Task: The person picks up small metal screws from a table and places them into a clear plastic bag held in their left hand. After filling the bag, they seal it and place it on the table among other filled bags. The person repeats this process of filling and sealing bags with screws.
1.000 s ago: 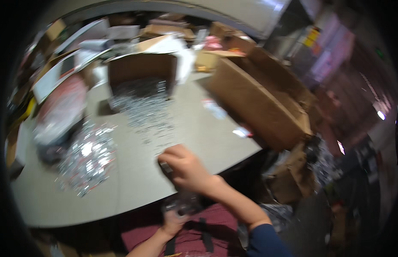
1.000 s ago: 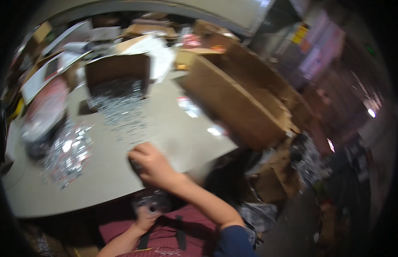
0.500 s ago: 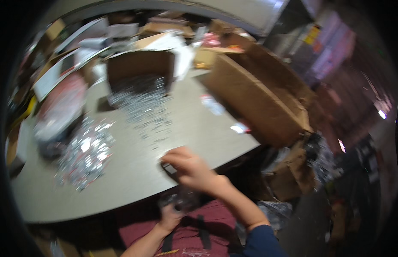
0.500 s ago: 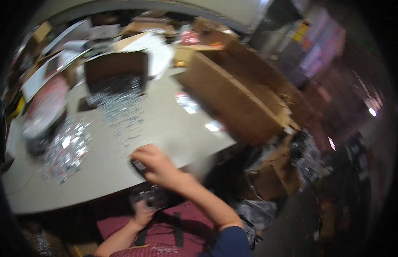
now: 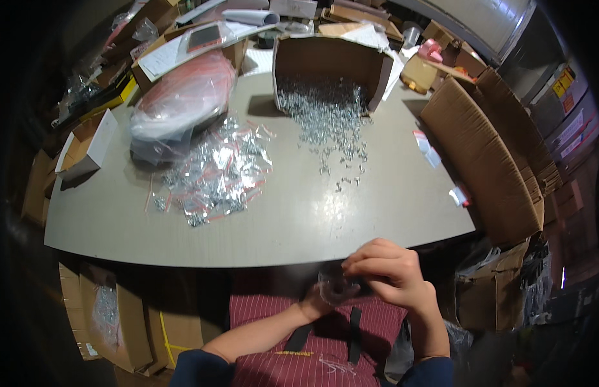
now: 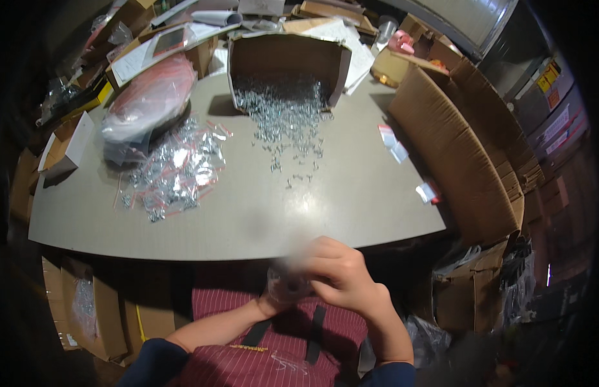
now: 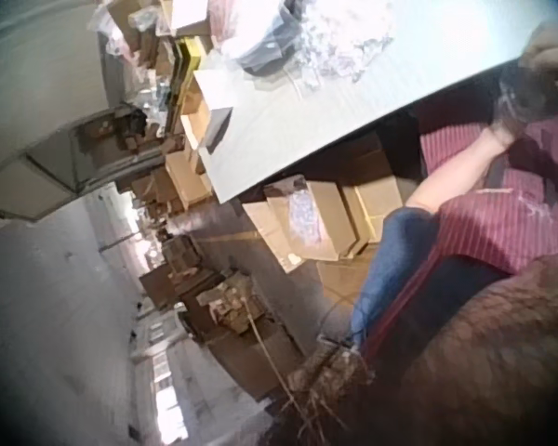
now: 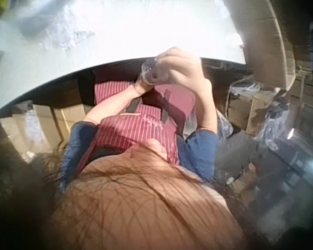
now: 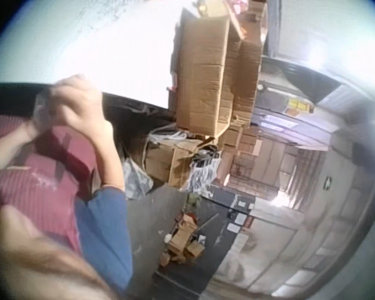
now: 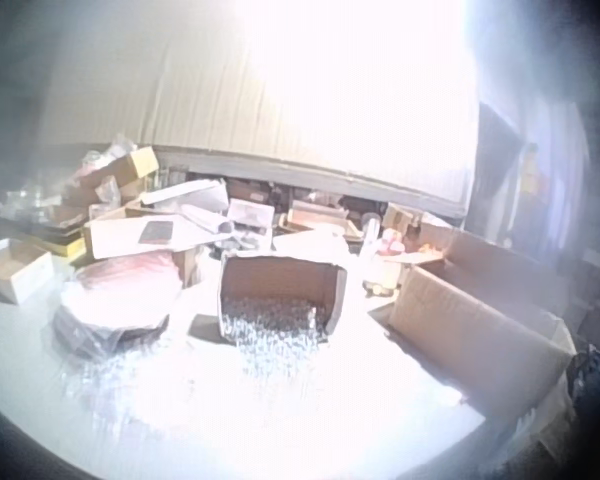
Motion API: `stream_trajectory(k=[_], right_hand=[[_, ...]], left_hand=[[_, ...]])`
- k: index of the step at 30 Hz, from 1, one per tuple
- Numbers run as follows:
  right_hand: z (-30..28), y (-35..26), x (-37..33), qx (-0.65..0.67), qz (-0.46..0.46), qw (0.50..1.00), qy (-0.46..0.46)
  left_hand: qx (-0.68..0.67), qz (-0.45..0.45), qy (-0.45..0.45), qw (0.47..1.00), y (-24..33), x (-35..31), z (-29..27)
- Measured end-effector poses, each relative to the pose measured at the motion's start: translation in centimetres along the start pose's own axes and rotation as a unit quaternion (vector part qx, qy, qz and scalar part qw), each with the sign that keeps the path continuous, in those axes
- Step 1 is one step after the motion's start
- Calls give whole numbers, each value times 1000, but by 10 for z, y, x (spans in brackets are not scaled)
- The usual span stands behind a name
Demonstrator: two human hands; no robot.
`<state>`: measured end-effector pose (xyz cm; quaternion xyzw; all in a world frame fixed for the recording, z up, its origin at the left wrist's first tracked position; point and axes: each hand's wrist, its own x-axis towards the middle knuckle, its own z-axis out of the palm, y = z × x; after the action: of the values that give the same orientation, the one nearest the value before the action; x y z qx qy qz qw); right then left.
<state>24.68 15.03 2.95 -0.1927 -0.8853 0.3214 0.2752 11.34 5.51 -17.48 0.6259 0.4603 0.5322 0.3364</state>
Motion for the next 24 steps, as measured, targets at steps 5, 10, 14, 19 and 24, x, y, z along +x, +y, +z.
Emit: stream_trajectory(k=[5, 10, 14, 19, 24], right_hand=[[-4, -26, -33, 20, 61, 995, 70], [10, -25, -65, 12, 99, 991, 89], [17, -26, -68, 0, 87, 992, 92], [17, -35, -70, -5, 58, 991, 118], [26, -59, -61, -51, -38, 998, -2]], left_hand=[[-3, -17, -86, 996, -20, -8, -2], [-98, -66, -15, 993, 12, 9, -4], [-182, -150, -44, 971, 3, 0, -5], [-120, -158, -140, 970, 12, -9, -26], [-259, -209, -217, 918, 49, -41, -70]])
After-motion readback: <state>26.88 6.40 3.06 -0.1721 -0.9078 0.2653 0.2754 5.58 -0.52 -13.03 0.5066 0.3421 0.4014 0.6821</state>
